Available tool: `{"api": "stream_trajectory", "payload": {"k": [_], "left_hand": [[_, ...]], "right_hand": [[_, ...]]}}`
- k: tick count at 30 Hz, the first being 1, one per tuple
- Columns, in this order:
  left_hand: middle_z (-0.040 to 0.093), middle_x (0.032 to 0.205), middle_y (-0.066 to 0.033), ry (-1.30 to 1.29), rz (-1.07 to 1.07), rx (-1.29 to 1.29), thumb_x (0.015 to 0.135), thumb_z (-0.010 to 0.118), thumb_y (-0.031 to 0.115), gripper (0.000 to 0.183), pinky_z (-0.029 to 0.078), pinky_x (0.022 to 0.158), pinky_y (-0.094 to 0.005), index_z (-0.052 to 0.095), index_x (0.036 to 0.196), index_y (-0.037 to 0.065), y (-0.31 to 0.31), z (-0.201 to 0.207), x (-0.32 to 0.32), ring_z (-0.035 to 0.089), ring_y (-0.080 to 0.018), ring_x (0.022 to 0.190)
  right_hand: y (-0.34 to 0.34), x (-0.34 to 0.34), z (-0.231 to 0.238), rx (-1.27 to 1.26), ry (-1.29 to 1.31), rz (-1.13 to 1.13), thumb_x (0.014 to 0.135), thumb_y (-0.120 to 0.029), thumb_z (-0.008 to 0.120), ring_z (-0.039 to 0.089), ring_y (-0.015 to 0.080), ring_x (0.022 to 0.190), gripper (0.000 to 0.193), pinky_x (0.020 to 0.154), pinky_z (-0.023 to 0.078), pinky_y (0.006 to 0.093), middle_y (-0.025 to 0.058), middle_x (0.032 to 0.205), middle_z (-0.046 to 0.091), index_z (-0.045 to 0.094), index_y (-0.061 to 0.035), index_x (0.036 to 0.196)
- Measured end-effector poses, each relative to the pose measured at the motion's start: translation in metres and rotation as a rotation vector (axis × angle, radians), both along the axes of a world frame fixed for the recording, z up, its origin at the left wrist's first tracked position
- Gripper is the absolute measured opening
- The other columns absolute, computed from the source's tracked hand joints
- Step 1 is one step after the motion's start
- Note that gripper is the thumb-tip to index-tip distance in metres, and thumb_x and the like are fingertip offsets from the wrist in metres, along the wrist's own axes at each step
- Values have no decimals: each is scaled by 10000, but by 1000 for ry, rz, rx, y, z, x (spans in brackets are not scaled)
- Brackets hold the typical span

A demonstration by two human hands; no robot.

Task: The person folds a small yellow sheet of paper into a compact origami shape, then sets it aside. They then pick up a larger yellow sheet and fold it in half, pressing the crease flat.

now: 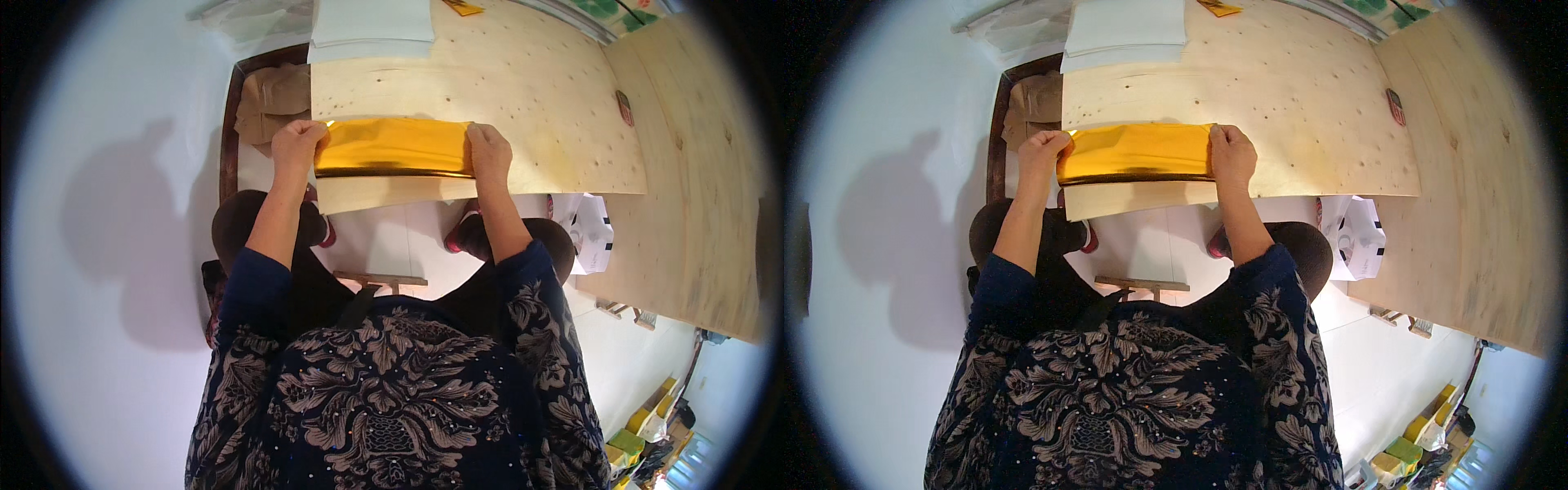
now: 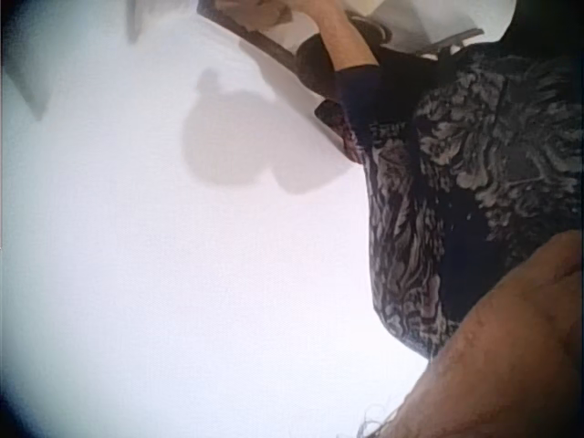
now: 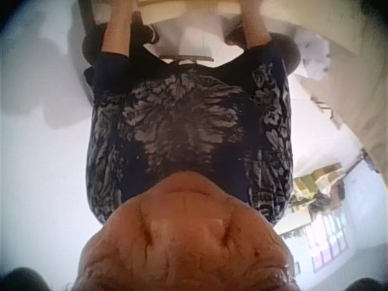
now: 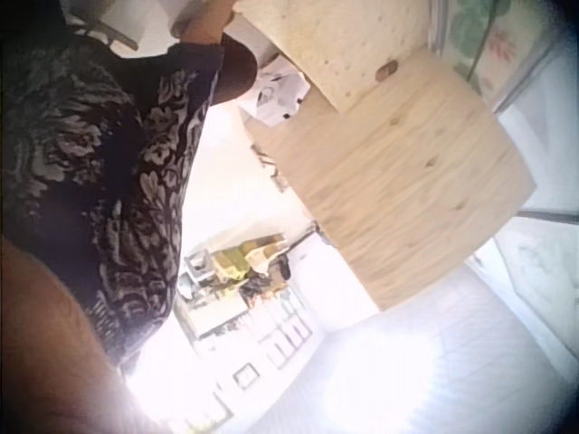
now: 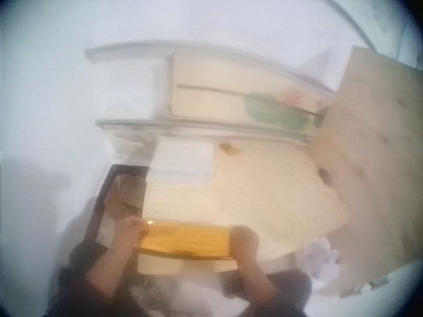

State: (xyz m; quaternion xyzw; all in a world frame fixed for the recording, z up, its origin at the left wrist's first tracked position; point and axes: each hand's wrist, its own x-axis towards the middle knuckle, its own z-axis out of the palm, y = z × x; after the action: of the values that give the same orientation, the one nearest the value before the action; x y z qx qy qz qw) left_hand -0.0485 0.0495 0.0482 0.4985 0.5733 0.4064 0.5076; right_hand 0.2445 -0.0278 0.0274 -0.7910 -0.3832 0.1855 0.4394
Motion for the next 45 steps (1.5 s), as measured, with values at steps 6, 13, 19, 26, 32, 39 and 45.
{"api": "stream_trajectory", "payload": {"k": [6,13,19,26,32,39,45], "left_hand": [[613,610,-32,96,86,7,807,627,140,150,392,459,-244,663,768,1,30,-24,8,526,-95,474],[630,649,-38,343,95,49,831,663,162,173,423,493,-250,683,869,-6,38,-39,14,557,-103,526],[643,663,-35,320,123,4,812,670,187,188,457,557,-267,702,878,14,35,-32,16,584,-116,575],[669,708,-54,409,94,-29,814,667,209,197,473,619,-287,704,877,26,37,-37,17,611,-145,621],[705,811,-65,628,88,117,809,666,251,204,492,727,-324,718,898,75,38,-52,13,657,-205,738],[705,822,-73,552,98,69,809,680,245,202,496,725,-316,720,901,70,41,-58,13,660,-203,746],[704,832,-85,607,92,169,794,695,233,205,500,725,-318,715,897,57,41,-62,12,663,-204,755]], "right_hand": [[38,11,-31,-42,-289,15,847,-364,627,650,302,787,254,709,507,402,122,884,673,729,-139,908],[40,1,-33,-88,-189,-49,822,-325,663,657,247,696,235,669,510,359,96,789,680,729,-117,909],[37,-13,-16,-6,-71,-146,768,-184,734,658,176,598,293,600,511,281,56,680,680,668,-41,1014],[37,-12,-26,-85,-222,-138,708,-192,783,628,183,692,368,729,429,345,17,684,651,637,-79,1027],[32,-13,-34,-13,-460,-169,705,-234,777,596,219,808,425,752,409,366,25,826,631,613,-76,1064],[31,-15,-33,-38,-411,-187,678,-244,803,559,211,861,417,776,372,375,15,867,585,594,-116,1015],[30,-11,-40,-36,-473,-163,667,-241,802,557,217,854,352,761,366,387,16,862,587,603,-148,942]]}}
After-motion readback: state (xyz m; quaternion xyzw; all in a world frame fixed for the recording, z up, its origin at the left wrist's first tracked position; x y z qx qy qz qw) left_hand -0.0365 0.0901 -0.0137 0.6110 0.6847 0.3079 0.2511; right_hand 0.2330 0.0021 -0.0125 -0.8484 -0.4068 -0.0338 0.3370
